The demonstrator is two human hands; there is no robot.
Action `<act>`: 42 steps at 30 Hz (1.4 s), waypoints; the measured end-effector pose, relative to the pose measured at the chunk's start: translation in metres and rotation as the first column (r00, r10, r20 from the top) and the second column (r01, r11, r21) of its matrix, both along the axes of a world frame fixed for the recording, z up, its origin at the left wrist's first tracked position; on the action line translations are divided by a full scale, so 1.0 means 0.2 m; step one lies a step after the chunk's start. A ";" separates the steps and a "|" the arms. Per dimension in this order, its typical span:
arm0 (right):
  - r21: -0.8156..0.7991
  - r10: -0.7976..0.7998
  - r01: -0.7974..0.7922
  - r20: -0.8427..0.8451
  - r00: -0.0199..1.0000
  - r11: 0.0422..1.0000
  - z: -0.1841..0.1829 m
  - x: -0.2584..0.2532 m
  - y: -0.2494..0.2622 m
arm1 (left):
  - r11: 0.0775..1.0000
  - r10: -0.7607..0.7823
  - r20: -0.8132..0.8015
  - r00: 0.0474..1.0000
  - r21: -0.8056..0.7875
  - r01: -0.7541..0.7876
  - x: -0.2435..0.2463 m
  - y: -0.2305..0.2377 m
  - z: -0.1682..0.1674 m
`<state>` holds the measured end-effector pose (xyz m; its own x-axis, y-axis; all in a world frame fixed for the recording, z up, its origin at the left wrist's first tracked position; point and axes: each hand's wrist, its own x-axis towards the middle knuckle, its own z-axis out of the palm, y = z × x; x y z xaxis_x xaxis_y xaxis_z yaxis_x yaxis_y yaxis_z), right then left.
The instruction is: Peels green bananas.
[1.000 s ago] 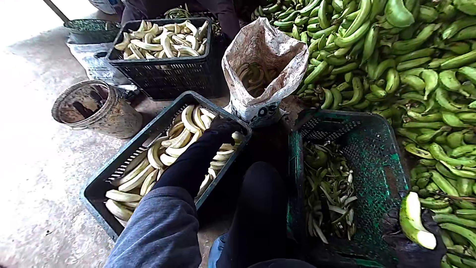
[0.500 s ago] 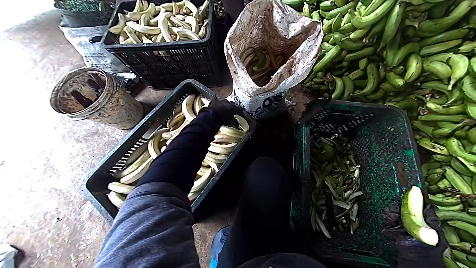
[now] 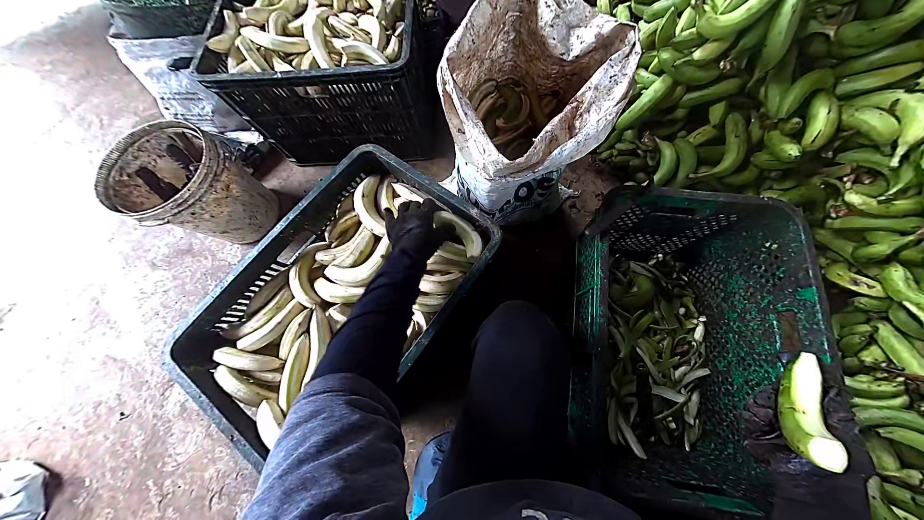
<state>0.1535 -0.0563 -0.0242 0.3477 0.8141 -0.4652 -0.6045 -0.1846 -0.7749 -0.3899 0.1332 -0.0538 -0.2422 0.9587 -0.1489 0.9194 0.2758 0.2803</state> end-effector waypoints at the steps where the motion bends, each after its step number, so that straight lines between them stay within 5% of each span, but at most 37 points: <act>1: -0.013 -0.001 0.002 0.030 1.000 1.000 0.01 -0.01 0.00 | 0.999 0.032 -0.028 0.999 -0.009 -0.032 0.04 -0.02 0.00; 6: 0.008 0.022 -0.023 0.055 0.998 1.000 0.02 0.00 0.01 | 0.988 0.109 0.022 0.994 0.110 -0.111 0.01 -0.11 0.05; 10: 0.055 0.053 -0.055 0.031 0.998 0.997 0.01 0.05 -0.02 | 0.902 -0.313 -0.034 0.949 0.303 0.308 -0.07 -0.22 0.00; 13: 0.017 0.018 -0.018 0.049 0.999 1.000 0.01 0.00 0.00 | 0.852 -0.486 -0.196 0.852 0.110 0.511 -0.04 -0.23 -0.04; 20: 0.075 0.089 -0.089 0.007 0.996 0.993 0.04 -0.03 0.02 | 0.819 -0.565 -0.186 0.803 -0.243 0.520 0.03 -0.15 0.11; 24: 0.161 0.125 -0.121 -0.016 0.992 0.980 0.03 0.07 -0.03 | 0.862 -0.504 -0.206 0.839 -0.177 0.474 -0.15 -0.24 0.34; 27: 0.139 0.097 -0.091 -0.039 0.995 0.986 0.03 0.05 -0.04 | 0.873 -0.461 -0.285 0.840 0.022 0.487 -0.28 -0.32 0.43; 32: 0.069 0.087 -0.084 -0.033 0.996 0.994 0.02 -0.01 0.02 | 0.820 -0.507 -0.261 0.821 0.145 0.553 -0.22 -0.37 0.33; 38: 0.072 0.126 -0.129 0.048 0.991 0.989 0.05 -0.03 0.02 | 0.917 -0.397 -0.185 0.899 -0.038 0.397 -0.03 -0.26 -0.04; 42: 0.145 0.138 -0.140 0.028 0.990 0.979 0.03 0.02 -0.02 | 0.892 -0.422 -0.024 0.906 -0.190 0.410 -0.03 -0.21 0.18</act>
<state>0.1567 -0.0605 -0.0183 0.2335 0.9138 -0.3323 -0.5670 -0.1496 -0.8100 -0.3956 0.0915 -0.0187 0.1589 0.9332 -0.3222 0.9749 -0.0967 0.2005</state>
